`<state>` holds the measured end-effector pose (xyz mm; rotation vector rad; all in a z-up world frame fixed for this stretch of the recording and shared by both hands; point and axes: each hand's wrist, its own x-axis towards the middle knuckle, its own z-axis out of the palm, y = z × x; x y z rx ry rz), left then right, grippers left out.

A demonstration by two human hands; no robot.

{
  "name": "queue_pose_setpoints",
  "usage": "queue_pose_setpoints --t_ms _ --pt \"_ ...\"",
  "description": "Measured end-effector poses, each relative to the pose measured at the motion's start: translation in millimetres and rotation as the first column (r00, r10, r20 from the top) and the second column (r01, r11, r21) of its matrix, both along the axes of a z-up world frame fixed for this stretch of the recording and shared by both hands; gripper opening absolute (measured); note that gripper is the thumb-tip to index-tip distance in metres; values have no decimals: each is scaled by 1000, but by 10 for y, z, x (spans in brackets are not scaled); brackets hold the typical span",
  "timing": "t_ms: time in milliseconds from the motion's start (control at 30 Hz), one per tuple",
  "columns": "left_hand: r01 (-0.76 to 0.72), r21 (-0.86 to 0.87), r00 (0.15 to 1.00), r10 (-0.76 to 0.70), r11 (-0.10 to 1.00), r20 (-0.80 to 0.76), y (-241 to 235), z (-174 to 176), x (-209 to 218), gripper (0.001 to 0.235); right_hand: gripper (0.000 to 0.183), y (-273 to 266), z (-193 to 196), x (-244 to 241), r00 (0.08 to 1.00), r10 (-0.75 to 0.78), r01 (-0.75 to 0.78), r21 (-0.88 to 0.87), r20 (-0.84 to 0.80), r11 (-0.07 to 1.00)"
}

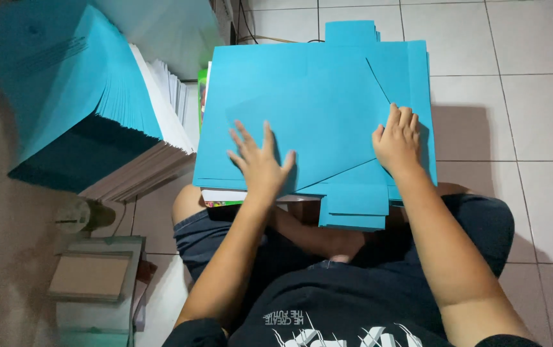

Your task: The person sits on the floor and repeatedly folds large blue sheets of paper in half by hand. They smooth the creases with their hands and stack the folded sheets on top of a pile of books.

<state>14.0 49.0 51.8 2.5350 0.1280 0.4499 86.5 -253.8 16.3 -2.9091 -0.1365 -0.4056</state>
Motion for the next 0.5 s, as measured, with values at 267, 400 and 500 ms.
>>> queue_pose_setpoints --t_ms 267,400,500 --pt "395 200 894 -325 897 -310 -412 -61 -75 74 69 523 89 -309 972 212 -225 -130 -102 966" --pt "208 266 961 -147 941 -233 -8 -285 429 69 72 603 203 -315 899 314 -353 -81 -305 932" --pt "90 262 971 -26 961 -238 258 -249 575 72 75 360 174 21 918 198 -231 -58 -345 971"
